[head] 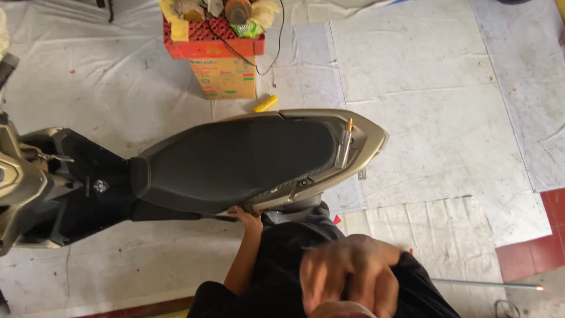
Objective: The person works on the rear section of a scooter, repeatedly lifting the seat to access the area underneath. They use their hands to press and adjust the seat and the surrounding body panels, attempting to align or secure the components.
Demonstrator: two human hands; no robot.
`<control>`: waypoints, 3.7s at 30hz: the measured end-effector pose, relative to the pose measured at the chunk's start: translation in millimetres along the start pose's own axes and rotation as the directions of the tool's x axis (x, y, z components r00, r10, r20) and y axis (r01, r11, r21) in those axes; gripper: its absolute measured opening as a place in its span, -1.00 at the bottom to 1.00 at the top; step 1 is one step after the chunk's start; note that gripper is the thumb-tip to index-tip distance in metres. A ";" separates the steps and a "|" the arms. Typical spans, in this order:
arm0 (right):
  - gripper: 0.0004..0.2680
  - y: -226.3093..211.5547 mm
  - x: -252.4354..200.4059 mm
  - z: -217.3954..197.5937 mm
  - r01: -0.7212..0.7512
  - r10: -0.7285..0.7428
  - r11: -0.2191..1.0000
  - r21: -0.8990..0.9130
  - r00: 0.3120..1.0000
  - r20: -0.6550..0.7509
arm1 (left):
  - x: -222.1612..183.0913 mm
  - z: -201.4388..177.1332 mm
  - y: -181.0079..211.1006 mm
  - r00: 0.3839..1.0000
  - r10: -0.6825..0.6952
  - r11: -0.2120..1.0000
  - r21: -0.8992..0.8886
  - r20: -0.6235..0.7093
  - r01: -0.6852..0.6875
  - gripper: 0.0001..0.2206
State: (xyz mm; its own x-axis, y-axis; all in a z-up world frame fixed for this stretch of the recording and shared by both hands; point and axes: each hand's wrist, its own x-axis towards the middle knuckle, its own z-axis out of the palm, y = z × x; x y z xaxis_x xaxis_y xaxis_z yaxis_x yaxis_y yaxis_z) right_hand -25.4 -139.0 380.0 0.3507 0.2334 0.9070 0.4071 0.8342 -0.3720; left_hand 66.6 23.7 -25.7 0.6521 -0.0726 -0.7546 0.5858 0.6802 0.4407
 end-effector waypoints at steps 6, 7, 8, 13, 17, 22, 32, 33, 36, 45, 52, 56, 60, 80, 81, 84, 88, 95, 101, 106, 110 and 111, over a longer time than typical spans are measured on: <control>-0.68 15.0 -41.1 24.2 -0.062 0.035 0.985 0.161 0.985 0.167 | -12.0 -15.7 -2.3 0.983 -0.161 0.987 0.019 0.084 0.160 -0.17; -0.68 9.4 -40.8 17.1 -0.064 0.034 0.985 0.158 0.982 0.186 | -6.2 -4.9 0.3 0.984 -0.149 0.989 0.013 0.099 0.148 -0.17; -0.69 6.2 -41.1 19.2 -0.066 0.038 0.985 0.161 0.985 0.167 | -9.7 -7.3 3.8 0.977 -0.205 0.978 0.039 0.056 0.203 -0.18; -0.71 -27.0 -43.1 21.7 -0.087 0.080 0.995 0.041 0.987 0.141 | -12.6 -0.7 -8.2 0.976 -0.195 0.964 0.161 -0.099 0.209 -0.18; -0.71 -50.0 -41.7 30.2 -0.011 0.005 0.994 0.105 0.998 0.060 | -16.6 22.4 -34.2 0.984 0.030 0.963 0.269 -0.175 0.019 -0.24; -0.73 -93.5 -44.7 20.3 -0.040 0.032 0.998 0.047 0.985 0.169 | -25.7 49.7 -75.2 0.949 0.151 0.867 0.498 -0.277 0.007 -0.12; -0.76 -146.0 -76.1 33.6 0.013 -0.015 0.997 0.080 0.999 0.035 | -43.4 55.4 -111.7 0.874 0.487 0.502 0.821 -0.007 -0.273 -0.06; -0.76 -146.2 -78.5 36.9 0.067 -0.062 0.989 0.129 0.997 -0.040 | -45.1 54.6 -110.2 0.829 0.558 0.414 0.850 0.046 -0.326 -0.08; -0.74 -154.5 -88.5 34.6 0.008 -0.014 0.996 0.084 0.997 0.069 | -44.3 51.9 -83.6 0.791 0.611 0.577 0.700 -0.029 -0.420 -0.09; -0.63 -160.6 -69.9 20.2 -0.012 0.013 1.000 -0.026 0.999 0.039 | -31.1 65.7 -85.2 0.863 0.434 0.612 0.787 -0.258 -0.073 -0.09; -0.63 -142.9 -51.5 6.0 -0.041 0.045 0.999 -0.023 0.976 0.214 | -59.4 48.9 -109.3 0.864 0.486 0.259 0.922 0.134 -0.288 -0.06; -0.70 -122.1 -40.2 -15.5 -0.062 0.053 0.998 0.016 0.937 0.344 | -55.3 22.3 -83.0 0.787 0.552 -0.117 0.960 0.274 -0.252 -0.12; -0.75 -123.3 -30.6 -49.9 -0.204 0.218 0.941 -0.270 0.976 0.024 | -43.5 -8.1 -41.7 0.704 0.493 -0.464 0.839 0.511 -0.284 -0.19; -0.78 -64.2 -252.4 -140.4 -0.490 -0.134 -0.837 -0.244 0.617 -0.776 | -30.2 6.6 3.5 0.449 -0.285 -0.486 0.276 0.847 -0.829 -0.38; -0.78 -63.6 -251.4 -139.2 -0.479 -0.132 -0.842 -0.248 0.629 -0.766 | -32.2 0.5 17.3 0.534 -0.266 -0.528 0.342 0.803 -0.777 -0.37; -0.78 -61.1 -256.1 -137.6 -0.491 -0.134 -0.838 -0.239 0.609 -0.782 | -13.8 -43.5 52.8 0.483 -0.215 -0.569 0.293 0.848 -0.768 -0.37; -0.78 -62.4 -250.1 -137.0 -0.496 -0.146 -0.839 -0.224 0.601 -0.786 | -12.2 -44.7 57.4 0.406 -0.238 -0.544 0.225 0.882 -0.808 -0.36; -0.79 -61.2 -252.5 -135.9 -0.514 -0.159 -0.822 -0.247 0.622 -0.766 | -30.5 -0.2 0.0 0.447 -0.242 -0.603 0.227 0.861 -0.765 -0.25; -0.77 -64.6 -253.3 -138.7 -0.492 -0.132 -0.837 -0.240 0.607 -0.784 | -45.7 57.5 -59.4 0.230 -0.255 -0.423 0.106 0.939 -0.900 -0.38; -0.77 -66.8 -262.3 -140.8 -0.507 -0.140 -0.830 -0.231 0.592 -0.794 | -53.0 67.4 -75.7 0.241 -0.182 -0.364 0.163 0.953 -0.917 -0.46; -0.74 -71.0 -263.0 -139.4 -0.507 -0.094 -0.815 -0.279 0.591 -0.801 | -54.4 51.0 -51.5 0.299 -0.167 -0.428 0.204 0.940 -0.880 -0.43; -0.74 -71.7 -263.1 -139.8 -0.512 -0.088 -0.808 -0.292 0.595 -0.799 | -53.4 47.5 -42.9 0.354 -0.191 -0.455 0.237 0.916 -0.858 -0.42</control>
State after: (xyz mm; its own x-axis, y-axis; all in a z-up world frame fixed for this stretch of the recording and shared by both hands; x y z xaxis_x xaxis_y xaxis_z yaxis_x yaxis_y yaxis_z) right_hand -28.9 -330.1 140.5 0.8463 -0.3338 0.4152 -0.2620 -0.9394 -0.2211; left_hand 29.5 -36.2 18.8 0.5594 -0.8236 0.0937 -0.7126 -0.4200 0.5619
